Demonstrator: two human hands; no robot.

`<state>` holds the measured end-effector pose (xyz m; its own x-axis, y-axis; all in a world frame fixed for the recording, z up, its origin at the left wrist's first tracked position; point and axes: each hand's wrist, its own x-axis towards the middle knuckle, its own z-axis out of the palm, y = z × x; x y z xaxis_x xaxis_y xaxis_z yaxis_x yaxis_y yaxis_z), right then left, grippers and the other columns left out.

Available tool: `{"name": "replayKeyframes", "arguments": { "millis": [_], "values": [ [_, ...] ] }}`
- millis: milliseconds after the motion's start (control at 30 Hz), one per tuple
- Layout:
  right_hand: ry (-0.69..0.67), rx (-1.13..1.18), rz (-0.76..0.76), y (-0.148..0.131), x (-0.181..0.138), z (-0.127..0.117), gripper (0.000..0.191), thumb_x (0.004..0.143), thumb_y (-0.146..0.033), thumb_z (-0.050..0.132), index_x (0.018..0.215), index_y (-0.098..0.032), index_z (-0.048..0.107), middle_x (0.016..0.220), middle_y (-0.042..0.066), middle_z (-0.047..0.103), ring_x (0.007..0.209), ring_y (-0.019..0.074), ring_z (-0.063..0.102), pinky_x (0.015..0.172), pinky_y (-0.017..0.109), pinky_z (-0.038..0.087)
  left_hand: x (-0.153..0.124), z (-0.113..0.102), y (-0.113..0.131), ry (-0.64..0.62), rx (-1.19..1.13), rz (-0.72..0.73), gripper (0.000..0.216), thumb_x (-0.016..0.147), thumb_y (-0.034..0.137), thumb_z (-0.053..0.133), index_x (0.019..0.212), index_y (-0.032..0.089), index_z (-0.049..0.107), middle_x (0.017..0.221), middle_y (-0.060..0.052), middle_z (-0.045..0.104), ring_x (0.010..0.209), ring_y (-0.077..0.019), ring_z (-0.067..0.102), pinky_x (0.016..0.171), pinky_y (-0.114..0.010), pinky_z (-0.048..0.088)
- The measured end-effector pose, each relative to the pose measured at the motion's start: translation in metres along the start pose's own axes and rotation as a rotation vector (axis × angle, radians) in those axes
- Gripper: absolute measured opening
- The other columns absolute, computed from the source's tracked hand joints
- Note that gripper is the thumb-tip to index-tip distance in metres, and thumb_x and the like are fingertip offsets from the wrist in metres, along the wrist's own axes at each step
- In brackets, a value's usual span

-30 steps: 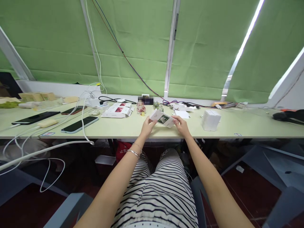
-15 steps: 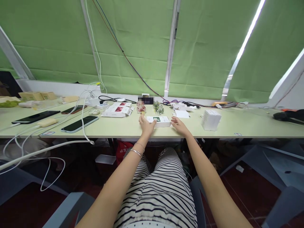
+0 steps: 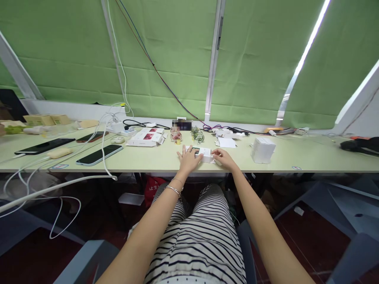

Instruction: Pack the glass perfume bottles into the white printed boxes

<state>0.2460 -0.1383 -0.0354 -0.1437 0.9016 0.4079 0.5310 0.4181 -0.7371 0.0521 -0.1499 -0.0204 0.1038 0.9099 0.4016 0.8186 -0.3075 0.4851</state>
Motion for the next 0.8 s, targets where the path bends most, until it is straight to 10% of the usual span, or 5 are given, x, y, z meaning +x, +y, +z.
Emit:
{"name": "replayKeyframes", "arguments": {
  "millis": [167,800],
  "values": [
    [-0.046,0.095,0.053,0.005,0.002,0.001,0.061,0.064,-0.018,0.053,0.123,-0.024,0.041,0.132,0.008,0.043,0.125,0.0223,0.037,0.101,0.042,0.032,-0.004,-0.001,0.003,0.022,-0.002,-0.018,0.034,0.081,0.045,0.045,0.109,0.030,0.057,0.135,-0.002,0.046,0.131,-0.0304,0.027,0.103,-0.065,0.007],
    [-0.218,0.029,0.126,0.000,-0.002,-0.010,0.081,0.060,-0.025,0.071,0.132,-0.023,0.033,0.128,0.011,0.048,0.117,0.0239,0.044,0.101,0.042,0.034,-0.004,0.000,0.003,0.073,-0.017,-0.031,0.025,0.079,0.041,0.049,0.097,0.027,0.059,0.123,-0.005,0.054,0.122,-0.0280,0.035,0.100,-0.050,0.027]
  ]
}}
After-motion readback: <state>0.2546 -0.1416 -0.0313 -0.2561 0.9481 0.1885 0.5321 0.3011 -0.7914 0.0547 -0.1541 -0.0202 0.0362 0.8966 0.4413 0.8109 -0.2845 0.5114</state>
